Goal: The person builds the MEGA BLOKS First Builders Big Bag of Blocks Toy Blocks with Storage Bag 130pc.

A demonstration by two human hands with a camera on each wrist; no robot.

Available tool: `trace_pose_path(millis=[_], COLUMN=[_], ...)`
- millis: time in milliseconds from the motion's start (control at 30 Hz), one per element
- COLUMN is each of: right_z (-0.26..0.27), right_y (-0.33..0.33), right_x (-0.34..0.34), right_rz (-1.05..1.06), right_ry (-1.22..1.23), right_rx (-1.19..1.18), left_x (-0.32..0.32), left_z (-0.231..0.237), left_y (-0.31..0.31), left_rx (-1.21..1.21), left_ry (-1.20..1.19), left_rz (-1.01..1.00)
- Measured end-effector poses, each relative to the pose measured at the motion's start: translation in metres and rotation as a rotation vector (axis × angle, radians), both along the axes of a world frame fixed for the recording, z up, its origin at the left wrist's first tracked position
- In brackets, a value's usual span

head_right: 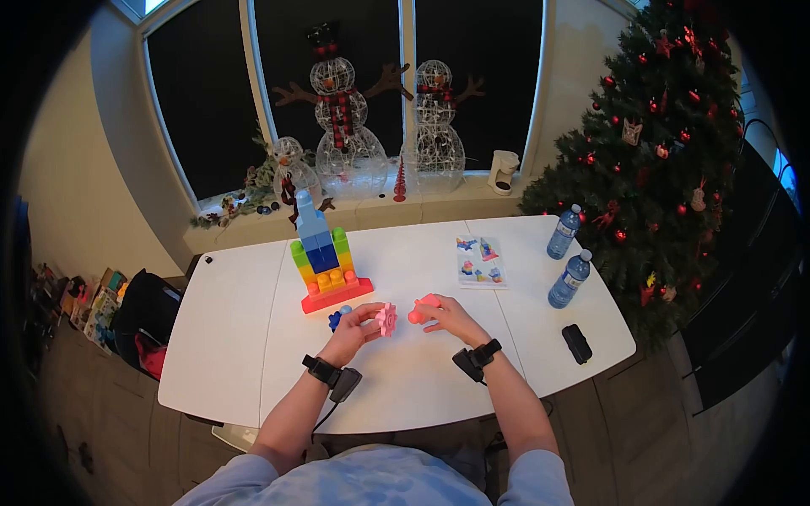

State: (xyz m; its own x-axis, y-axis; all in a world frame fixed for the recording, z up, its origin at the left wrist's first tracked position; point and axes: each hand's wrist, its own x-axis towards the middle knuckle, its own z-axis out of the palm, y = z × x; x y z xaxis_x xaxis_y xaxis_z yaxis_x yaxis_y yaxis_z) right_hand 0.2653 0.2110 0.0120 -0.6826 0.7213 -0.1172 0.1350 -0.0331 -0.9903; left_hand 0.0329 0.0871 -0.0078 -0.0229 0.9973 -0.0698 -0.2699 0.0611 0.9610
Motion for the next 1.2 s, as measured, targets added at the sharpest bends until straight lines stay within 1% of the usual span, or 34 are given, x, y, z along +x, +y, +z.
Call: trace_pose_path(millis=[33,100,133,200,333,400,433,633,733,800,833,900,933,1000,1133,1200], right_z=[0.008,0.019,0.024,0.029,0.035,0.035,0.036,0.039,0.042,0.043,0.042,0.039,0.038,0.037,0.023,0.024], right_y=[-0.003,-0.006,-0.007,-0.012,-0.023,-0.022,-0.023,-0.028,-0.035,-0.038,-0.038,-0.038,-0.038,-0.039,-0.037,-0.033], right_x=[-0.002,-0.005,-0.009,-0.018,-0.034,-0.038,-0.040,-0.046,-0.047,-0.048,-0.048,-0.048,-0.049,-0.052,-0.059,-0.058], right_rz=[0.001,0.112,0.112,0.229,0.224,0.231,0.232,0.172,0.120,0.053,0.053,0.040,0.039,-0.007,-0.063,-0.034], right_ry=[0.002,0.111,0.113,0.132,0.106,0.183,0.183,0.119,0.108,0.085,0.085,0.094,0.095,0.070,0.062,-0.041], right_rx=[0.001,-0.225,-0.226,-0.287,-0.278,-0.267,-0.267,-0.258,-0.213,-0.151,-0.151,-0.101,-0.101,-0.137,-0.200,-0.186], left_x=[-0.002,-0.004,-0.005,-0.007,-0.004,-0.003,-0.003,-0.002,0.000,0.001,0.003,0.007,0.010,0.014,0.020,0.021], left_z=[0.004,0.013,0.013,0.012,0.019,0.024,0.022,0.018,0.018,0.020,0.020,0.019,0.019,0.018,0.011,0.010], left_y=[-0.003,-0.008,-0.008,-0.009,-0.013,-0.015,-0.015,-0.016,-0.017,-0.017,-0.017,-0.017,-0.017,-0.016,-0.013,-0.013], left_rx=[0.001,0.017,0.017,0.079,0.129,0.157,0.158,0.158,0.196,0.240,0.239,0.312,0.312,0.424,0.415,0.387], left_ry=[0.002,-0.129,-0.127,-0.146,-0.138,-0.114,-0.113,-0.107,-0.078,0.032,0.032,0.133,0.133,0.220,0.291,0.328], left_rz=[0.001,0.004,0.004,-0.007,0.015,0.025,0.026,0.080,0.111,0.141,0.141,0.208,0.207,0.264,0.306,0.322])
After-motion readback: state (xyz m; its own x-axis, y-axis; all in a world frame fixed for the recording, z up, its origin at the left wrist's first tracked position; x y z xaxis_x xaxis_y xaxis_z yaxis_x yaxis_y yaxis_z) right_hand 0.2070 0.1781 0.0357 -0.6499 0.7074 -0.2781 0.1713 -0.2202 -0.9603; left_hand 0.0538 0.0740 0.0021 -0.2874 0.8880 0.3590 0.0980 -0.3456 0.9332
